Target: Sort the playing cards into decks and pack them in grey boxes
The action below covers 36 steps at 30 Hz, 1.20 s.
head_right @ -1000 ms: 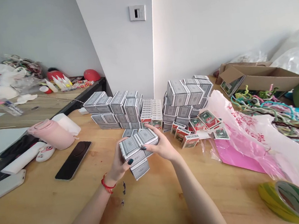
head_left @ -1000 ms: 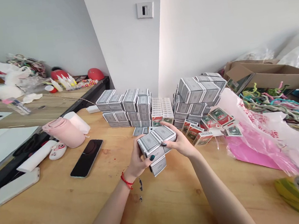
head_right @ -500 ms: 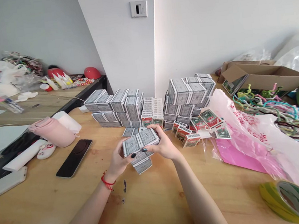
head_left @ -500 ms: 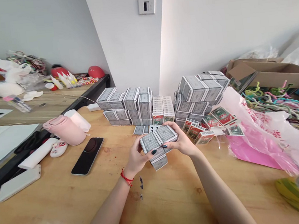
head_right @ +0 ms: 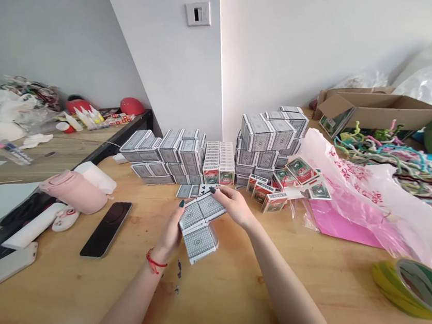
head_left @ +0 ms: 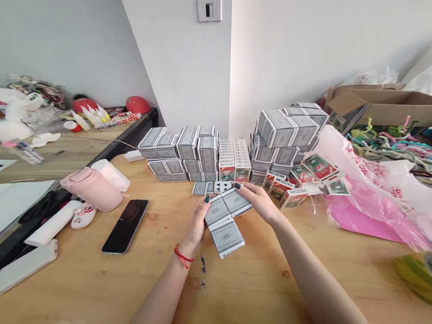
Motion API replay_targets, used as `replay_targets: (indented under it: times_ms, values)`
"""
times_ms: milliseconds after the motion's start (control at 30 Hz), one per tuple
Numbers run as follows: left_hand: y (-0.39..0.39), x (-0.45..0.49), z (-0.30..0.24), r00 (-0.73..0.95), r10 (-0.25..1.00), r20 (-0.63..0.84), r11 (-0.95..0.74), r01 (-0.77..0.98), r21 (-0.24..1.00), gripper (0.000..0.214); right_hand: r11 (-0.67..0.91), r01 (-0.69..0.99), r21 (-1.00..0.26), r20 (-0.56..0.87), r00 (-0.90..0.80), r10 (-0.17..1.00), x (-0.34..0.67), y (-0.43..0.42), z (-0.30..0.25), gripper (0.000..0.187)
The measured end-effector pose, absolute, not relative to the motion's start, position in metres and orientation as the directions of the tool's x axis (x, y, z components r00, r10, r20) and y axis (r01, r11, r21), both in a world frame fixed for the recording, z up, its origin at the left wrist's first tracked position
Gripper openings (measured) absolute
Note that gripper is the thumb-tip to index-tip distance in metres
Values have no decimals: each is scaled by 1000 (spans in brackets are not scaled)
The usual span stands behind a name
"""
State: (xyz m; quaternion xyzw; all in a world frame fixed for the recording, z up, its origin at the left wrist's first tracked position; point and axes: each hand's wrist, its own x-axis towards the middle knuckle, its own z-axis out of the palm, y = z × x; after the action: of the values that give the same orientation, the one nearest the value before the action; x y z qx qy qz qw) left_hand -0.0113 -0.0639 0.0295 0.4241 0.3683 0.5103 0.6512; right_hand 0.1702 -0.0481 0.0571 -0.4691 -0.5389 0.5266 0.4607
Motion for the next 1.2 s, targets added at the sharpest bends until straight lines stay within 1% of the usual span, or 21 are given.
replay_targets:
  times_ms: [133,200,300,333,367,433,500,567,667,767,800,867,900,933,967,1000,1033,1067,1100,1200]
  values:
    - [-60,-10,32,241,960,-140,245,-488,838,48,-116,-124,-986,-90,-194,977,171,-48,57,51]
    - [-57,-12,33,209,965,-158,251,-564,787,54,-153,-156,-976,-112,-245,963,170,-51,59,54]
    - [-54,-15,32,76,988,-134,150,-666,731,52,-192,-120,-974,-133,-386,913,164,-57,61,56]
    - [-53,-16,31,39,993,-114,110,-686,719,50,-198,-106,-975,-133,-437,889,162,-60,62,61]
    - [-53,-17,30,16,996,-93,78,-698,712,47,-188,-98,-977,-123,-457,881,159,-61,62,67]
    - [-54,-18,28,11,998,-54,47,-695,717,42,-135,-109,-985,-74,-439,896,155,-63,62,76]
    - [-55,-20,26,41,999,-15,39,-657,752,38,-55,-135,-989,3,-394,919,155,-62,63,76]
    - [-57,-22,26,91,995,43,17,-575,818,36,24,-145,-989,76,-363,929,161,-60,64,72]
    - [-60,-25,27,189,976,111,-39,-350,936,36,129,-155,-980,169,-285,944,174,-57,70,65]
    - [-63,-31,25,266,960,87,-51,-142,989,30,173,-161,-972,216,-304,928,184,-57,75,57]
    - [-64,-33,23,295,952,76,-46,-107,993,26,181,-163,-970,224,-300,927,186,-57,76,53]
    - [-65,-37,17,394,917,60,-25,-92,995,20,180,-163,-970,219,-263,940,188,-57,76,47]
    - [-66,-38,14,481,875,48,5,-107,994,20,165,-163,-973,202,-241,949,188,-56,75,45]
    - [-66,-39,11,571,820,48,48,-152,987,24,144,-163,-976,178,-221,959,189,-56,74,43]
    - [-67,-38,9,616,784,82,95,-249,964,36,120,-167,-979,154,-206,966,189,-55,72,42]
    - [-67,-35,8,638,761,113,163,-356,920,54,101,-171,-980,134,-195,972,189,-54,71,41]
    - [-68,-32,9,647,747,148,229,-460,858,71,89,-174,-981,122,-187,975,189,-53,69,40]
    - [-69,-28,12,647,741,181,287,-548,786,80,86,-170,-982,118,-183,976,189,-51,67,39]
    - [-69,-25,16,647,741,182,352,-605,714,81,90,-160,-983,119,-182,976,189,-50,65,38]
    - [-68,-22,29,682,725,93,527,-638,561,77,109,-99,-989,128,-215,968,187,-48,62,35]
